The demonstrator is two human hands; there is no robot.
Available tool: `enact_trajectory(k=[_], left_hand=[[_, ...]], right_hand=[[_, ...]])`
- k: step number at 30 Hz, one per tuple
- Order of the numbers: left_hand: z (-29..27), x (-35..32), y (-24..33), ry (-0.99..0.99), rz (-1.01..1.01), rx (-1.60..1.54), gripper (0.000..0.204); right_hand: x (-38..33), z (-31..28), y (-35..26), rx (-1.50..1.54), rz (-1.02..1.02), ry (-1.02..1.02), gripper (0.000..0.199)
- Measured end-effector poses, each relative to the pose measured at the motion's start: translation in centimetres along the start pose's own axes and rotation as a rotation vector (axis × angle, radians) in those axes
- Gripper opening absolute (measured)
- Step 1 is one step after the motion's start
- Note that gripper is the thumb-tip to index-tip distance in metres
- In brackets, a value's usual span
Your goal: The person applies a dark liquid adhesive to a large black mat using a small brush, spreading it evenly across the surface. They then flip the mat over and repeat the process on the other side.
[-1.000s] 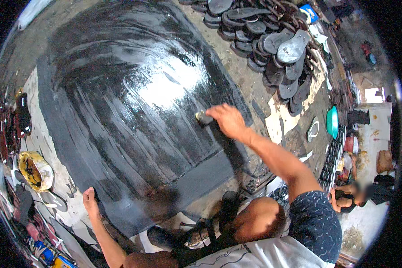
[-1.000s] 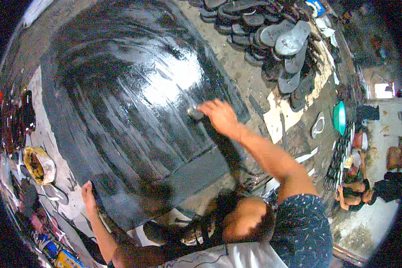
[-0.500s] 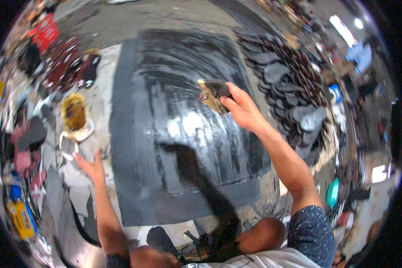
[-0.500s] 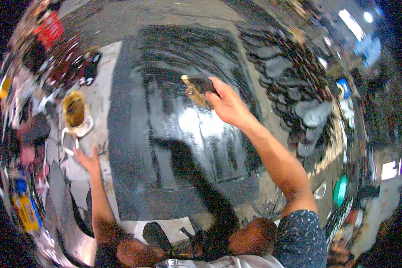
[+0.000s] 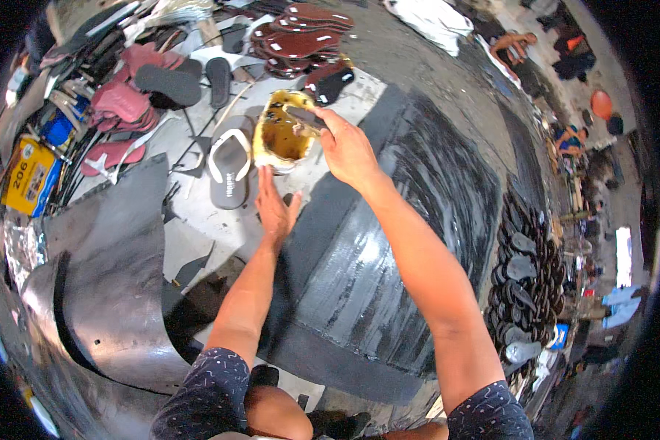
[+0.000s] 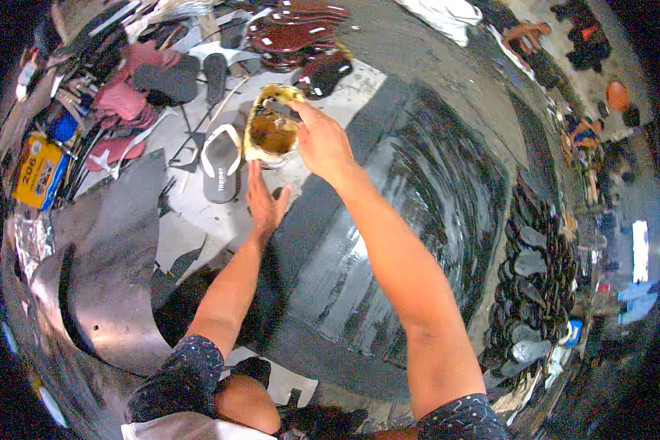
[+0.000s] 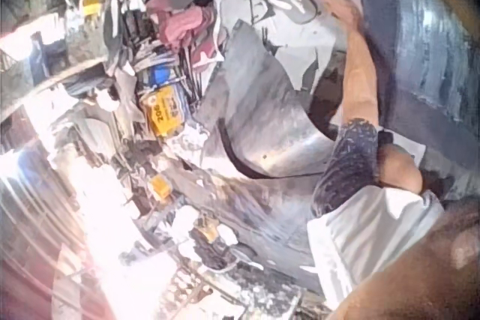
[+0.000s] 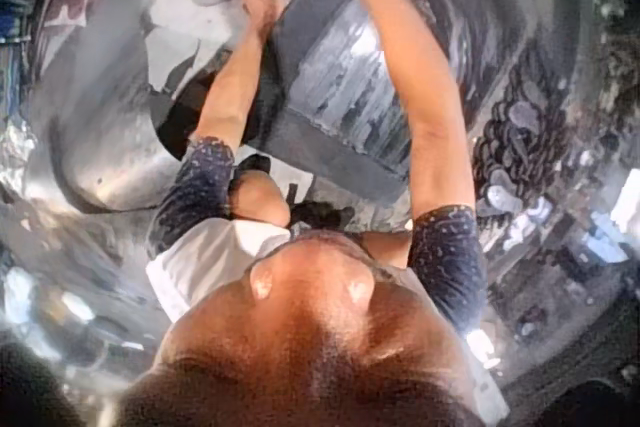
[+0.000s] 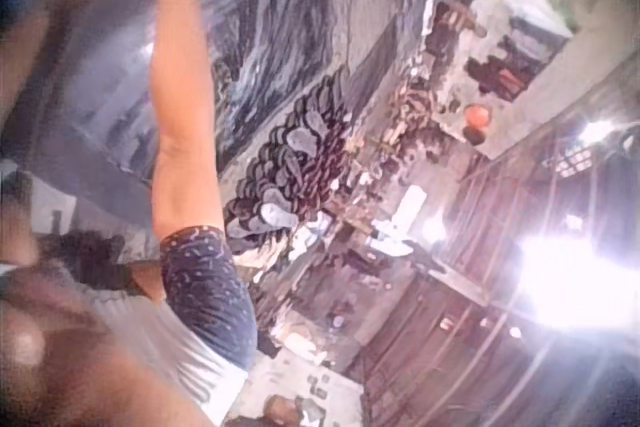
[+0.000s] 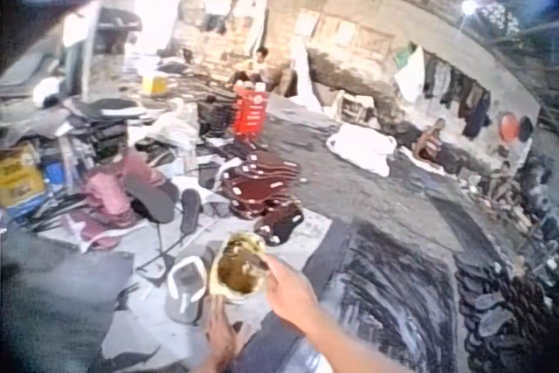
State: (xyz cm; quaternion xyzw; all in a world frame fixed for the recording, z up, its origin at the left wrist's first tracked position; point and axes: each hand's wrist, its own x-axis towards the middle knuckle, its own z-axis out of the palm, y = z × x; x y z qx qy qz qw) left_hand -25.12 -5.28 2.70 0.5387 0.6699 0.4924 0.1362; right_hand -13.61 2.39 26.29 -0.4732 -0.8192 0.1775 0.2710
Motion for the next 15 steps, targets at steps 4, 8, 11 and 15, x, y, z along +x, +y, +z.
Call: enact_trajectory(k=[4, 8, 11, 15], left_hand=[[1.5, 0.3, 2.7, -0.079, -0.066, -0.04, 0.1], [0.5, 0.0, 2.0, -0.089, -0.133, 0.002, 0.095], [-0.4, 0.1, 0.8, -0.097, -0.155, -0.005, 0.091], [-0.7, 0.1, 0.2, -0.074, -0.092, -0.007, 0.091]], right_hand=[[-0.6, 4.5, 6.6, -0.221, -0.284, 0.038, 0.048], [-4.6, 3.2, 7.2, -0.28, -0.185, -0.156, 0.046], [-3.4, -0.7, 4.4, -0.241, 0.027, -0.294, 0.042], [-0.6, 0.7, 2.5, -0.08, -0.083, -0.036, 0.038]])
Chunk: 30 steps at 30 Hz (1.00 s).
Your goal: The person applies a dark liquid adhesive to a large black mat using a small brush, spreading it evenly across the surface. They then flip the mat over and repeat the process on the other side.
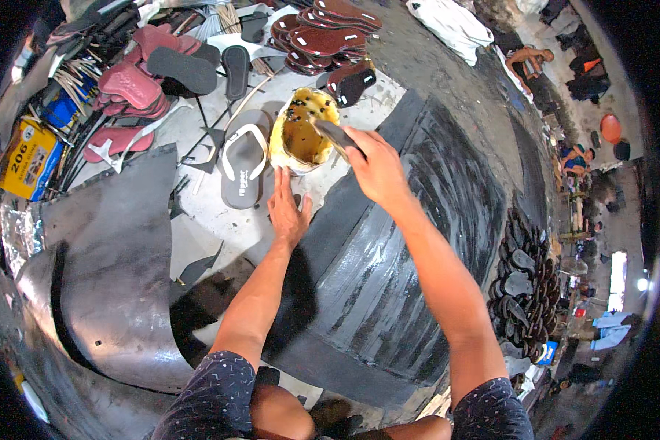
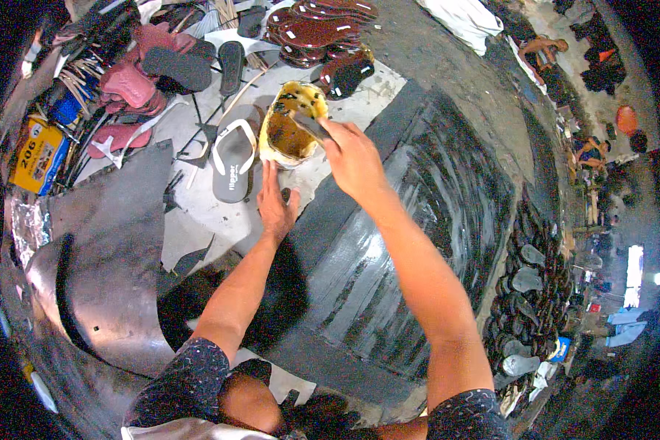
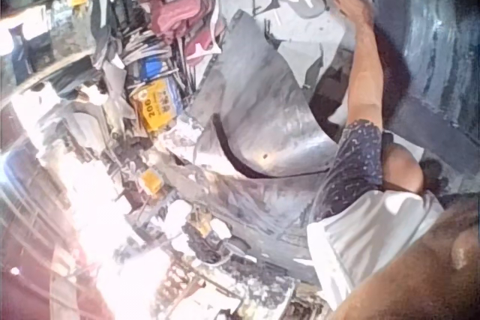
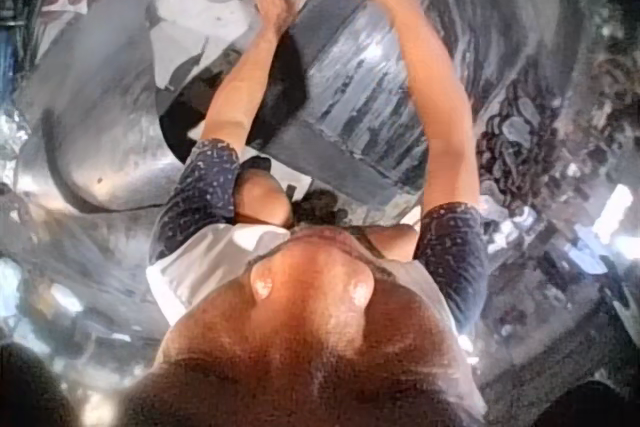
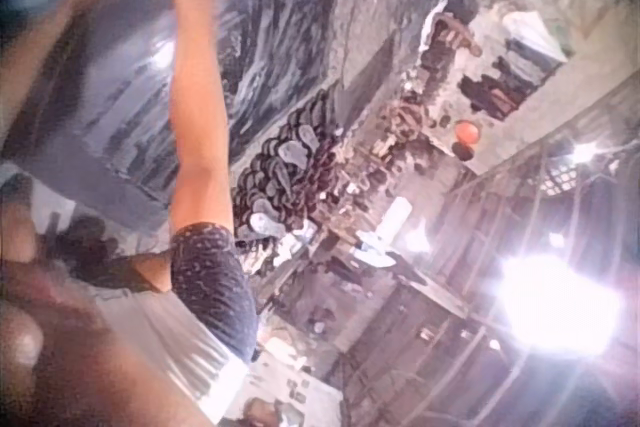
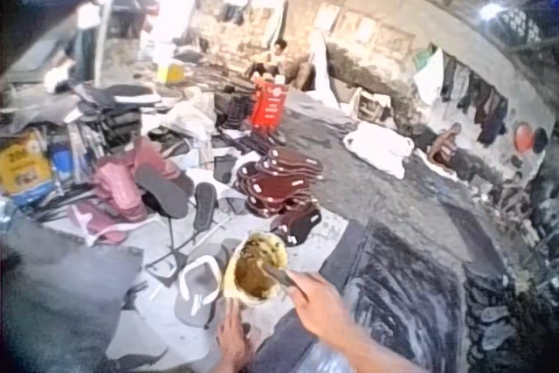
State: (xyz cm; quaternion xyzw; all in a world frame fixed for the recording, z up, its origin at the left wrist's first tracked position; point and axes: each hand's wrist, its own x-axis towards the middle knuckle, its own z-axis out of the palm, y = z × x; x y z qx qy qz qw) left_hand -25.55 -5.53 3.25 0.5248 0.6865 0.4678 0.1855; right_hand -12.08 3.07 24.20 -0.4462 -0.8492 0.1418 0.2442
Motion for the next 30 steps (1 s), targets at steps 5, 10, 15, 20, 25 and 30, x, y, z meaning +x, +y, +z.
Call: enact_trajectory(k=[5, 10, 15, 20, 25, 30], left_hand=[[1.6, 0.0, 1.8, -0.045, 0.03, -0.034, 0.09], [3.1, 0.0, -0.4, 0.023, 0.187, -0.047, 0.091], [-0.7, 0.4, -3.4, 0.044, 0.159, 0.025, 0.08], [-0.7, -8.1, 2.9, -0.191, 0.05, -0.199, 0.068], [-2.6, -15.0, 6.5, -0.6, -0.192, -0.17, 0.064], [-7.0, -14.5, 3.0, -0.684, -0.139, -0.048, 0.063]], right_hand=[[0.5, 7.3, 2.0, -0.175, -0.164, -0.021, 0.047], [-2.2, 4.8, 2.8, 0.039, -0.231, -0.003, 0.053], [-16.0, -8.1, -1.8, 0.114, 0.004, -0.005, 0.056], [-49.8, -18.7, 6.5, 0.129, 0.897, 0.219, 0.047], [-77.5, -17.4, 3.2, 0.475, 1.422, 1.015, 0.036], [-82.6, -10.5, 0.4, 0.76, 1.651, 1.22, 0.039]])
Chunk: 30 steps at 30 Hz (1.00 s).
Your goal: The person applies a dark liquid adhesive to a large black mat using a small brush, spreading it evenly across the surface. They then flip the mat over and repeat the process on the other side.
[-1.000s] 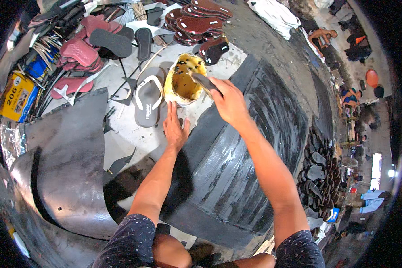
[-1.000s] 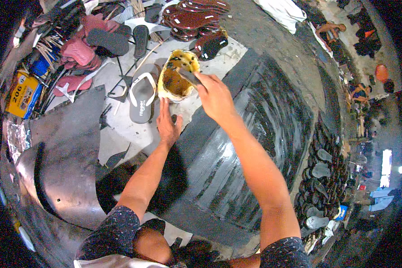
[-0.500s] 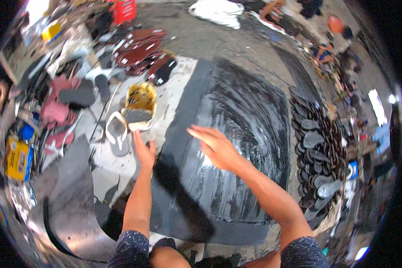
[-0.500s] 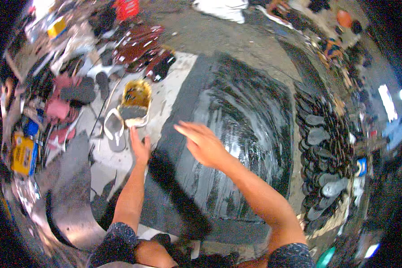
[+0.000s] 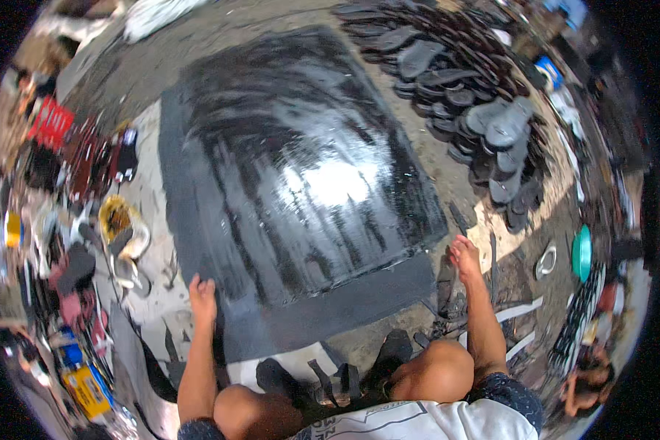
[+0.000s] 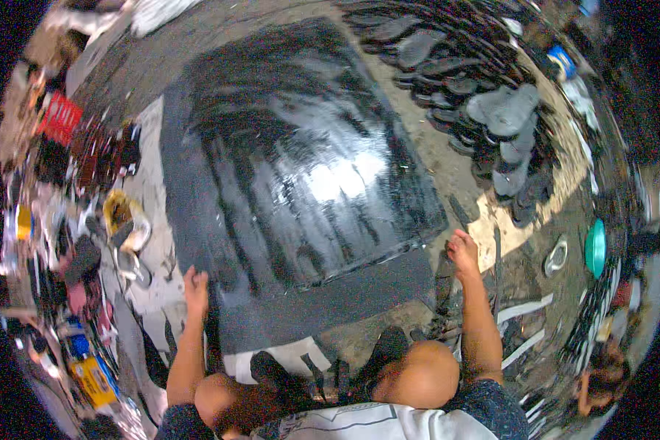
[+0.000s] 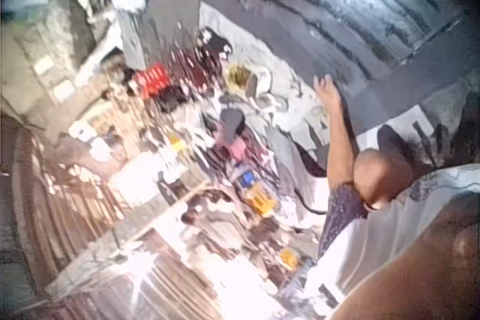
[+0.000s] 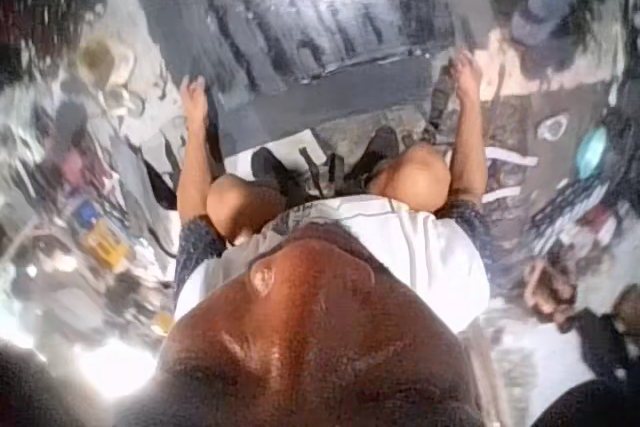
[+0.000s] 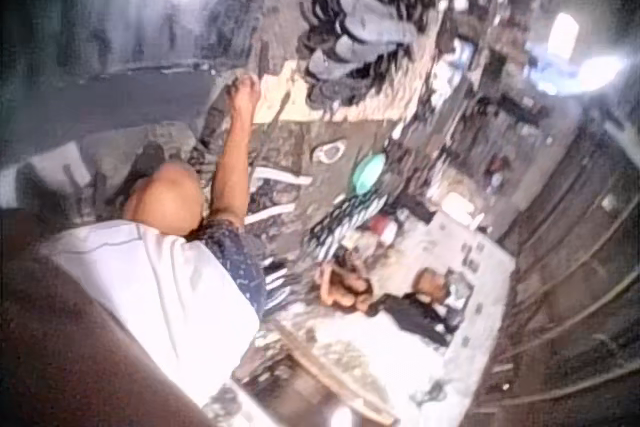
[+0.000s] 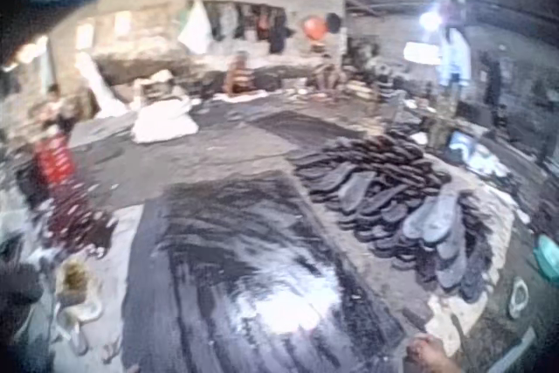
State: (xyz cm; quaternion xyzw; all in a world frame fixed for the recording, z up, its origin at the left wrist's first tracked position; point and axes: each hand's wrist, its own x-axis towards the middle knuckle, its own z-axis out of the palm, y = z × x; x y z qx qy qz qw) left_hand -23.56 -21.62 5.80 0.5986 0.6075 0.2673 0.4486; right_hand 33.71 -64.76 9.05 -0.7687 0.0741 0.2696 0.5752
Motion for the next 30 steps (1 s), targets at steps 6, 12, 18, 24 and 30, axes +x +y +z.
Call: enact_trajectory(k=[6, 12, 18, 24, 30], left_hand=[[0.8, -6.4, 0.9, -0.137, -0.293, 0.397, 0.071], [-3.2, -1.9, -4.8, -0.267, -0.375, 0.043, 0.035], [1.7, -5.3, 0.3, -0.197, -0.647, -0.177, 0.028], [-0.6, -6.2, -0.1, -0.086, -0.724, -0.662, 0.028], [-0.4, -5.2, 0.0, -0.344, -0.579, -0.898, 0.023]], right_hand=[[3.3, 0.0, 2.9, 0.358, 0.071, 0.079, 0.02], [4.1, 7.7, 0.1, 0.42, 0.168, 0.075, 0.028], [9.8, 1.7, 4.9, 0.097, 0.021, 0.272, 0.049], [7.8, 3.8, 4.6, 0.363, 0.157, 0.301, 0.052], [4.4, 4.0, 0.2, 0.83, 0.178, -0.052, 0.043]])
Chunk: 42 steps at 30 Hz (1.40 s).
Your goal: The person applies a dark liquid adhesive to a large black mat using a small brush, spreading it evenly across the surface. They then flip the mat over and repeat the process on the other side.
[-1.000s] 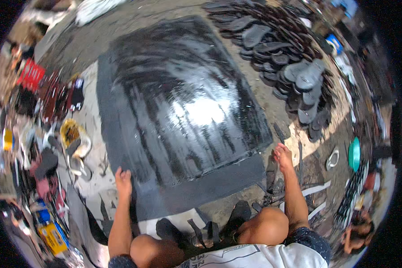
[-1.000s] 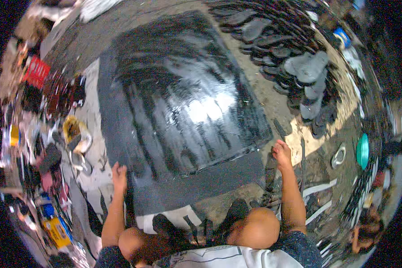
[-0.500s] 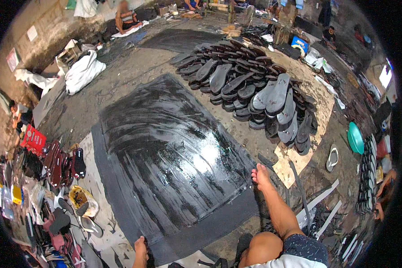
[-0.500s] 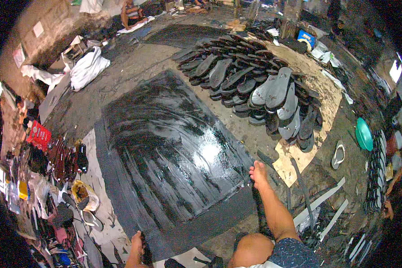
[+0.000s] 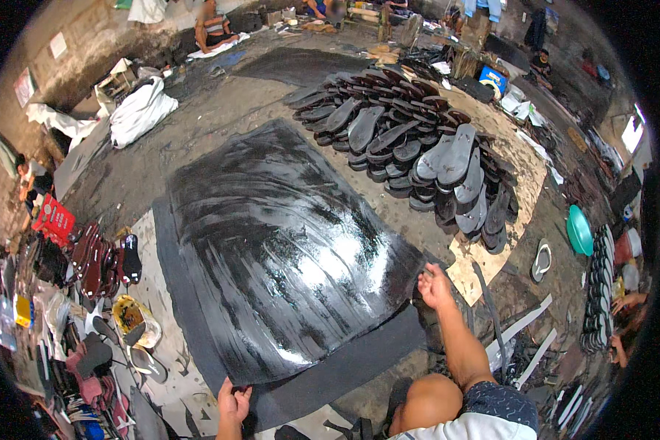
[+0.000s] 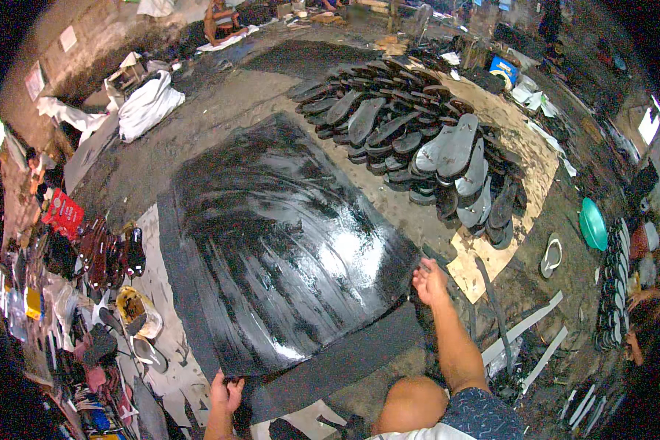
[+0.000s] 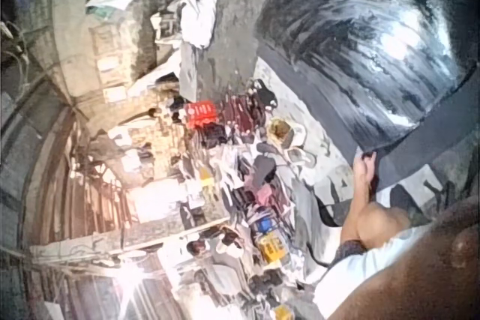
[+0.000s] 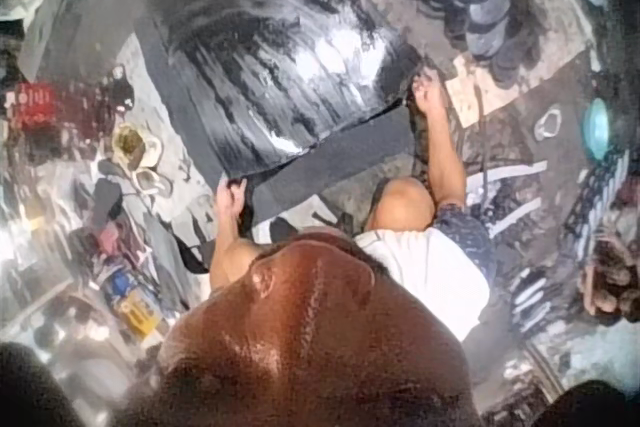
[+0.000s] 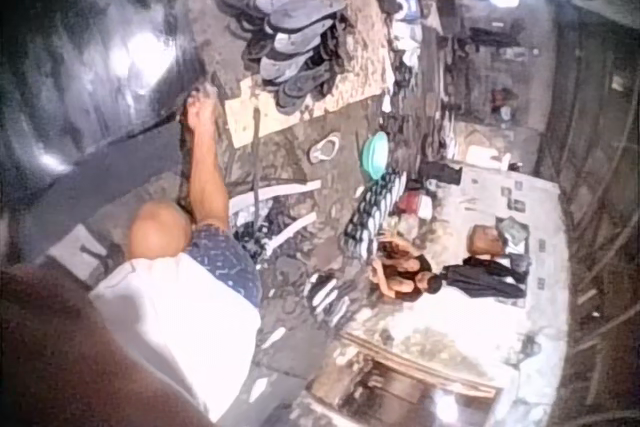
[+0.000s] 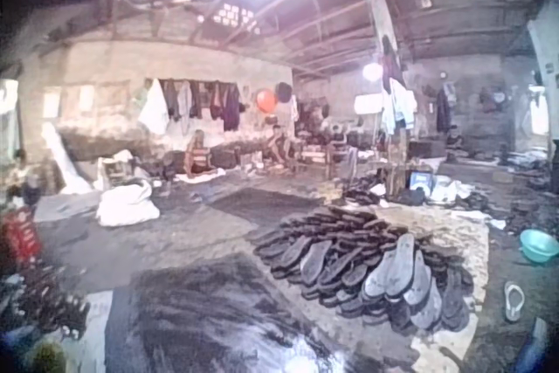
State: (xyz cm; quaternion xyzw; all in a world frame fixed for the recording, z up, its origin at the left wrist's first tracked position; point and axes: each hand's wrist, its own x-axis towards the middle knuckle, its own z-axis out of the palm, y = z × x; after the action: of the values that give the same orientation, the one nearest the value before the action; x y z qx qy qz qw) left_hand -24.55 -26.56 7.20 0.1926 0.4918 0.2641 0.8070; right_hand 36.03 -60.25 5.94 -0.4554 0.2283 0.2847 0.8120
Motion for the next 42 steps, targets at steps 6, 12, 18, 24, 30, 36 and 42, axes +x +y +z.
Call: enact_trajectory(k=[6, 12, 18, 24, 30, 36, 42], left_hand=[[9.7, -1.7, 1.1, -0.18, -0.018, 0.335, 0.064], [15.5, 3.9, 1.4, -0.139, -0.127, 0.427, 0.081], [26.7, -3.4, 12.6, 0.154, 0.068, 0.521, 0.058], [37.9, -12.7, 32.7, 0.103, 0.102, 0.522, 0.039], [49.9, -18.4, 50.3, 0.025, 0.138, 0.4, 0.041], [53.6, -19.1, 61.5, -0.062, 0.173, 0.178, 0.033], [58.8, -17.7, 71.6, 0.054, 0.236, 0.114, 0.03]], right_hand=[[-3.2, 10.0, 0.3, -0.786, 0.0, -0.155, 0.061], [-2.3, 15.8, 2.7, -0.925, -0.021, -0.237, 0.071], [-8.7, 26.1, -4.1, -1.023, -0.232, -0.345, 0.04], [-18.5, 44.8, -19.4, -1.119, -0.238, -0.438, 0.032], [-27.1, 65.4, -32.7, -1.182, -0.209, -0.642, 0.029], [-27.1, 81.3, -35.5, -1.338, -0.236, -0.619, 0.046], [-26.9, 94.7, -39.9, -1.277, -0.112, -0.56, 0.049]])
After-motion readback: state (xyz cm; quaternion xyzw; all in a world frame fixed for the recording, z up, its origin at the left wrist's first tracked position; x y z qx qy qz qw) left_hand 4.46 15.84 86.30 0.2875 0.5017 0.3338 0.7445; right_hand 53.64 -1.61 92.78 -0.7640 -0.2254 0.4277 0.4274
